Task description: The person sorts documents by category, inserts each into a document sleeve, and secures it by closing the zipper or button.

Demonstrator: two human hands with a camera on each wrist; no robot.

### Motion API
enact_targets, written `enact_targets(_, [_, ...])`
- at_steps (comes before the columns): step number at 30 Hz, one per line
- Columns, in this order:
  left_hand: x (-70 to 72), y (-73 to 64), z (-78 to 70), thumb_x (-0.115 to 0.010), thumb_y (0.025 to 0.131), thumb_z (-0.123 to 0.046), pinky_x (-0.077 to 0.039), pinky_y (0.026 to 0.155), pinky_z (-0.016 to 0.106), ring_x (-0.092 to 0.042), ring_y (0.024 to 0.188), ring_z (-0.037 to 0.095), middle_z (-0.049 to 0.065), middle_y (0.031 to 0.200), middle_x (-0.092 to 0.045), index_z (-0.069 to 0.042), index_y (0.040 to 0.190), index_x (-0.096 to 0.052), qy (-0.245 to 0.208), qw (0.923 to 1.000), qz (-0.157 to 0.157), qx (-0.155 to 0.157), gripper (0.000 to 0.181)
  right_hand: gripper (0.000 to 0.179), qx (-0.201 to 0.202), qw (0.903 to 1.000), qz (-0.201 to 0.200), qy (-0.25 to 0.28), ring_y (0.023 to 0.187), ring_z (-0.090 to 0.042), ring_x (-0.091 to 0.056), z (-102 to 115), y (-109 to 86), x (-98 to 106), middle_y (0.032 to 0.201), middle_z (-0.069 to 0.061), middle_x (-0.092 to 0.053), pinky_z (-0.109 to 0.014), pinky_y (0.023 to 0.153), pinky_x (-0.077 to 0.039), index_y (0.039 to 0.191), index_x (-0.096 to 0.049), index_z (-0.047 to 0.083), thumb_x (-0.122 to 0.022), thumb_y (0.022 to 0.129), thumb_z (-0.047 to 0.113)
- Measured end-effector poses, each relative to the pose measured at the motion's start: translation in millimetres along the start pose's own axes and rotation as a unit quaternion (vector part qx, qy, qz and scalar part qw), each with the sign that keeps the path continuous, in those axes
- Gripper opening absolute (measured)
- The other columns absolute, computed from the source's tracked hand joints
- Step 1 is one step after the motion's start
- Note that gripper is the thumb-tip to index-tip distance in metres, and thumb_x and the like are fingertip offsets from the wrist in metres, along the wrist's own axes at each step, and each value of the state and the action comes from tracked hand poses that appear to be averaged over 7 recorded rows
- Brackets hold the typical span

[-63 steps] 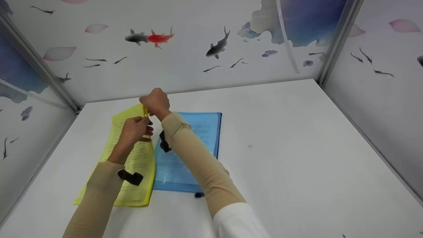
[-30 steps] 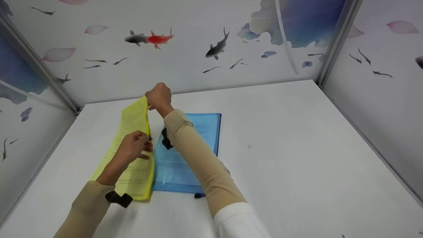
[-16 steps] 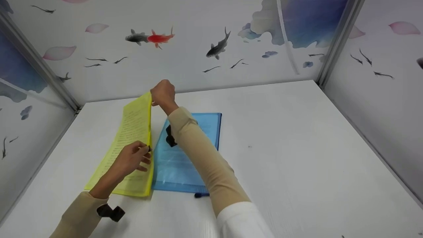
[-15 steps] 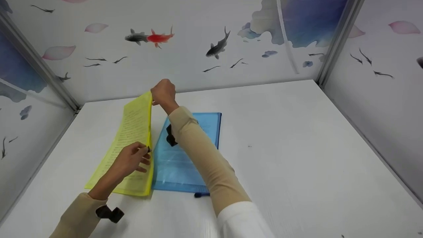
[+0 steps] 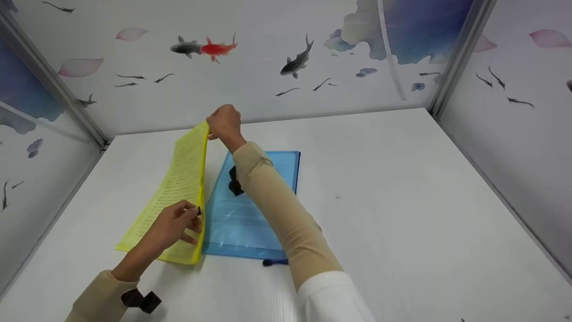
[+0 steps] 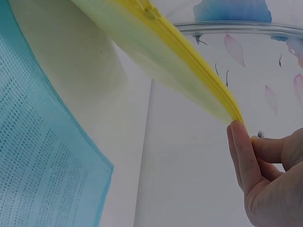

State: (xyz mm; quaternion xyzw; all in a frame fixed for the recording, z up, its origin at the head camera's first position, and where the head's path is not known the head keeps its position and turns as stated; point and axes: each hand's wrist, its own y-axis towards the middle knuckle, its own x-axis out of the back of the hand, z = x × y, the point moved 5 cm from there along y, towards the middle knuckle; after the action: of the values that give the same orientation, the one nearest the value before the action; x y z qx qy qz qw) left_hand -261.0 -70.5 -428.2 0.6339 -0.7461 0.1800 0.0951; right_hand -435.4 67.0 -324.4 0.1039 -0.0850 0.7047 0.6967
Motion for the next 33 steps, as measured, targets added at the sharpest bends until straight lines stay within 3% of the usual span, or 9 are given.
enact_targets(10, [-6.1,-12.9,4.4,-0.046,0.105,-0.015,-0.061,0.061,0.031,-0.061,0.075,0.018,0.009,0.084,-0.06,0.0,0.106,-0.058,0.009,0.9996,0.023,0.011,0.019,0.015,-0.009,0.9998,-0.015,0.002,0.081,-0.018,-0.075,-2,0.0,3,0.098,-0.013,-0.069,-0.024,0.069,-0.062,0.106,-0.068,0.0,-0.063,0.098,0.011])
enact_targets(21, [-5.7,-29.9,11.2,-0.046,0.104,-0.016,-0.06,0.058,0.032,-0.059,0.072,0.018,0.009,0.083,-0.06,-0.002,0.103,-0.057,0.023,0.9986,0.047,-0.001,0.017,0.015,-0.002,0.9999,-0.008,0.006,0.082,-0.018,-0.075,-3,-0.5,0,0.098,-0.013,-0.069,-0.024,0.069,-0.062,0.104,-0.07,0.0,-0.063,0.099,0.012])
enact_targets(33, [-13.1,-50.0,24.6,-0.05,0.102,-0.02,-0.057,0.053,0.028,-0.06,0.07,0.015,0.006,0.082,-0.062,-0.004,0.101,-0.06,0.092,0.9829,0.158,0.023,0.019,0.022,0.012,0.9999,-0.006,-0.008,0.086,-0.018,-0.075,-5,1.6,7,0.104,-0.015,-0.07,-0.024,0.071,-0.062,0.113,-0.068,-0.002,-0.064,0.098,0.014])
